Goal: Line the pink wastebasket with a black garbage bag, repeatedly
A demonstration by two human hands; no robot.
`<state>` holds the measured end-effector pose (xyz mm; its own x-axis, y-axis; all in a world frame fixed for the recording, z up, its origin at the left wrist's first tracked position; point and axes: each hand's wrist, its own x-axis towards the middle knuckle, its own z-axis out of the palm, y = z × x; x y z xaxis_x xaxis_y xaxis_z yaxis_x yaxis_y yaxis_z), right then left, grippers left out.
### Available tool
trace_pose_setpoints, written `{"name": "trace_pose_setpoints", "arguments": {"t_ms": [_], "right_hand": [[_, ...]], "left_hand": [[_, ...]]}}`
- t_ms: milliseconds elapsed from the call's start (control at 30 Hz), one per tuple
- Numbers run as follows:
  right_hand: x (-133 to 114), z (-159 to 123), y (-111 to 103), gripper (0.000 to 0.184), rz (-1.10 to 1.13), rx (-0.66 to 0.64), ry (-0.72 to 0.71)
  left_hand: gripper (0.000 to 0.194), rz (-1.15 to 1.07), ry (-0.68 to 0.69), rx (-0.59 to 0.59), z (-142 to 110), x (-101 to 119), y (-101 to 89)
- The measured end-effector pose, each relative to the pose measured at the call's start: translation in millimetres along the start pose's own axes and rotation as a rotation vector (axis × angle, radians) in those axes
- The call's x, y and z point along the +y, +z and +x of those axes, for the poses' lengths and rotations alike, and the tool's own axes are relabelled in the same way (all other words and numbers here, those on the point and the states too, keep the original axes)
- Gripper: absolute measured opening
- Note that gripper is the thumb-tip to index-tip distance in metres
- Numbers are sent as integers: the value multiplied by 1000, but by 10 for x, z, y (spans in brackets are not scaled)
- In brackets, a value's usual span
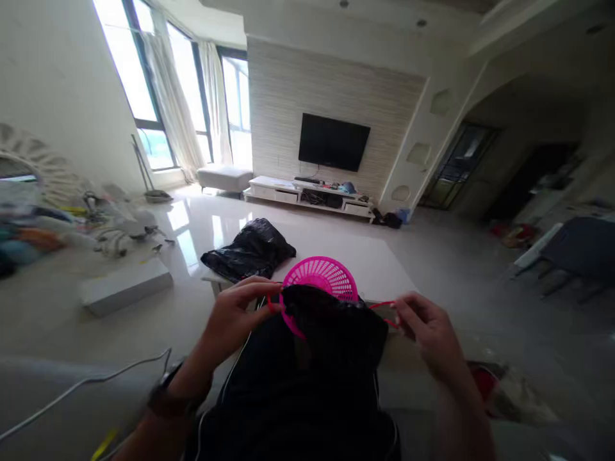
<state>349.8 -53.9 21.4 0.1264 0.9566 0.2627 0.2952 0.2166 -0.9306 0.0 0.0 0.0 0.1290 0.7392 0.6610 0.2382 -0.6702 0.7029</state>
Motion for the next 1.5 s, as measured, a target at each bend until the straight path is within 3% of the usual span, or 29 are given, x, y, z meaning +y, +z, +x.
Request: {"name": "trace_pose_setpoints", "arguments": {"t_ms": [100, 200, 367, 633, 800, 967, 1167, 1300, 1500], "right_hand": [[40, -8, 4, 40, -47, -17, -11], [63, -4, 24, 40, -108, -52, -3], [87, 15, 74, 43, -154, -134, 21], [141, -28, 113, 44, -50, -211, 104], [107, -77, 78, 31, 147, -218, 41], [71, -143, 84, 54, 231, -224, -21], [-29, -143, 149, 55, 434, -79, 62], [-124, -105, 135, 55, 625, 23, 91], [20, -72, 148, 62, 522, 28, 85]], "left_hand": [[31, 42, 142, 84, -63, 24, 2], [39, 32, 273, 92, -108, 79, 3], [50, -9, 319, 33, -155, 236, -33], [45, -148, 141, -60, -230, 292, -24], [53, -343, 12, -136, -250, 258, 60], [58, -334, -53, -125, -228, 219, 108], [61, -233, -166, -122, -203, 166, 134], [55, -327, -268, -148, -180, 162, 144], [49, -592, -447, -101, -79, 173, 105]]}}
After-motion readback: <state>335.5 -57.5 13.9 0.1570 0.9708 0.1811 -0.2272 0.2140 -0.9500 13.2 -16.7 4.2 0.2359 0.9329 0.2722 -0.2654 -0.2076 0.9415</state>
